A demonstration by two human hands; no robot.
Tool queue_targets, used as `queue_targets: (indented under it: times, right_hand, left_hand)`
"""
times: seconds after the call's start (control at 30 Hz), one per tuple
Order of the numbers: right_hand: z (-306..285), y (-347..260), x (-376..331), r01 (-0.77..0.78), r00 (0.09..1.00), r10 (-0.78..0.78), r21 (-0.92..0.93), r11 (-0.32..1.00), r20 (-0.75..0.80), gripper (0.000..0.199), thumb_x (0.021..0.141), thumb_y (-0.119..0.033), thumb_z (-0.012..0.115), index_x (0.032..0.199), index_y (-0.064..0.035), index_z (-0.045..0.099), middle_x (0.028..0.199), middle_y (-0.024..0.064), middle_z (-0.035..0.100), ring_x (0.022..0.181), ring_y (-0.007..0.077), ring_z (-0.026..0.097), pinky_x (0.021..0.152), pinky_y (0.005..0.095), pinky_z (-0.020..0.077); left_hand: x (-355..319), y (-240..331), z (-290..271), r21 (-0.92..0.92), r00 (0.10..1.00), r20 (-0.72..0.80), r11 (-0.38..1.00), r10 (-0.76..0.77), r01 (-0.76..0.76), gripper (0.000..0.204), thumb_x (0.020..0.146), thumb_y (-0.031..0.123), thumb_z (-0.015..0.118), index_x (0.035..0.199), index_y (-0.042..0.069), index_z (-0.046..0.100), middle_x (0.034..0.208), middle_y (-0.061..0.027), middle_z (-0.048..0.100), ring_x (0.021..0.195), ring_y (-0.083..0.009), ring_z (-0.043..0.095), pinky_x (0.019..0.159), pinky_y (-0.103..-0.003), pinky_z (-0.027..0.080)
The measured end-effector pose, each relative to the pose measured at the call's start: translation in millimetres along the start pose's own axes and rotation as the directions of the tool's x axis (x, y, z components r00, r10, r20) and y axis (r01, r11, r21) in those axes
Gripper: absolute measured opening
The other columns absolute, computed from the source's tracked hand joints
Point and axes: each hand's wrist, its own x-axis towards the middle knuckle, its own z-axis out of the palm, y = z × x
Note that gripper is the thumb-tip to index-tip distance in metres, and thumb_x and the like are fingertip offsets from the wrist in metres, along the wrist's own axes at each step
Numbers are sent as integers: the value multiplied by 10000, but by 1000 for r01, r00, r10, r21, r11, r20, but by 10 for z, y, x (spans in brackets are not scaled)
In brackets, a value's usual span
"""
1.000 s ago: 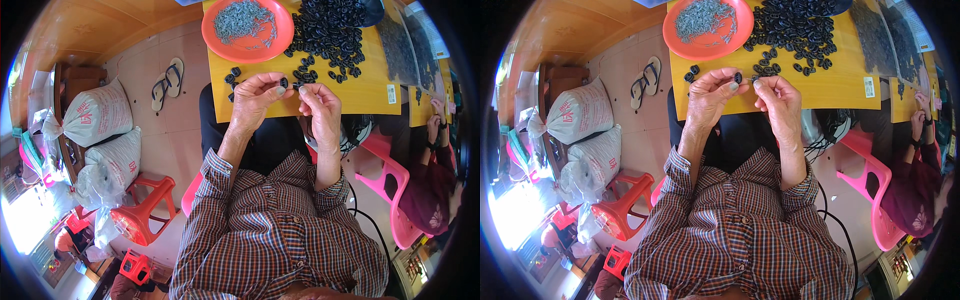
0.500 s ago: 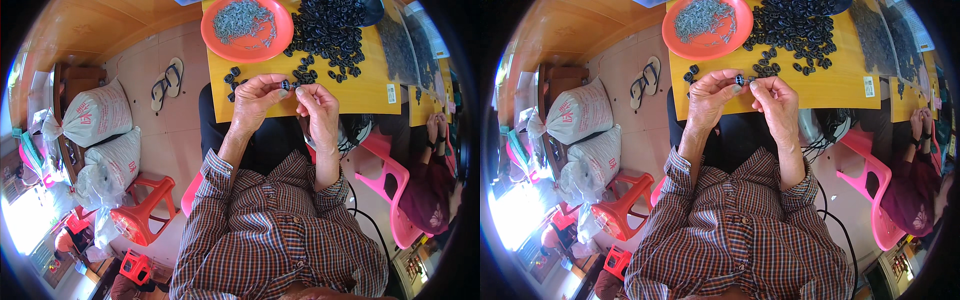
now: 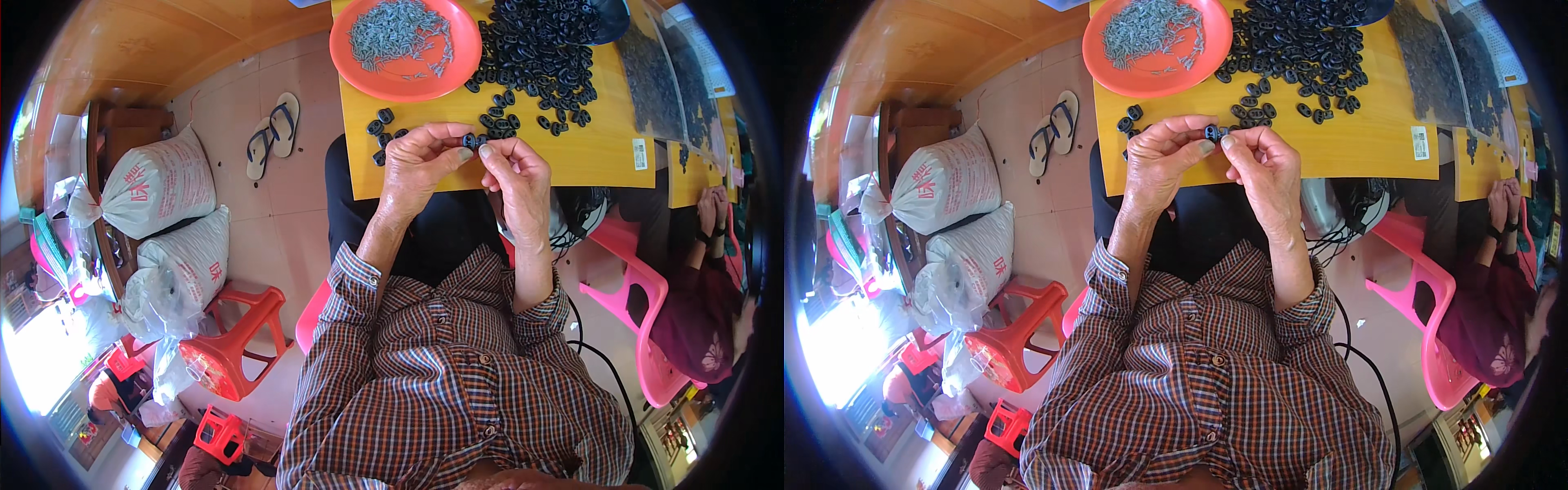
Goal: Inspecting and sorting small black plastic components on a workstation table.
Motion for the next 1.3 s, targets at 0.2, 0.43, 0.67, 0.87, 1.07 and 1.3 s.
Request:
queue_targets:
  times: [0.2,0.43,0.67,0.87,1.07,1.3]
  right_hand:
    - [3,23,3,-2,1000,2,-11,1000,3,141,862,-162,665,877,-25,635,698,-35,564,572,30,481,532,167,361]
    - [-17,22,12,-1,998,4,-52,999,56,126,863,-154,661,871,-30,639,676,-37,561,565,27,482,523,170,371]
    - [-43,29,19,-32,996,39,-89,996,85,109,859,-136,667,867,-30,645,655,-36,559,545,30,502,496,160,380]
    - [-85,87,70,-73,990,73,-2,997,122,77,856,-96,670,875,-25,646,663,-21,582,536,37,524,476,153,393]
    - [-86,59,67,-83,989,78,33,996,127,102,858,-108,669,883,-12,644,707,13,627,563,61,577,486,164,433]
    - [-103,70,80,-112,974,81,137,984,213,134,881,-129,648,909,0,625,786,55,649,605,102,621,510,183,476]
  left_hand:
    - [-8,17,-2,63,1000,5,998,3,-3,270,813,-122,618,1067,-28,636,1025,-91,661,931,-142,631,861,-287,531]
    - [-29,62,-27,177,1000,11,984,-8,6,263,811,-108,633,1061,-26,644,990,-81,671,914,-128,635,857,-267,522]
    - [-54,70,-72,192,999,22,981,-29,24,251,814,-99,635,1054,-26,648,964,-82,678,903,-129,640,844,-264,526]
    - [-57,83,-57,164,1000,11,986,-20,18,225,810,-52,670,1027,7,672,922,-47,693,833,-85,633,775,-231,526]
    - [-55,92,-82,125,999,25,992,-34,31,213,812,-54,666,1021,-11,666,939,-65,694,844,-97,644,787,-244,534]
    - [-50,93,-120,119,998,46,992,-37,32,246,816,-92,636,1053,-28,641,944,-98,681,853,-148,655,813,-289,540]
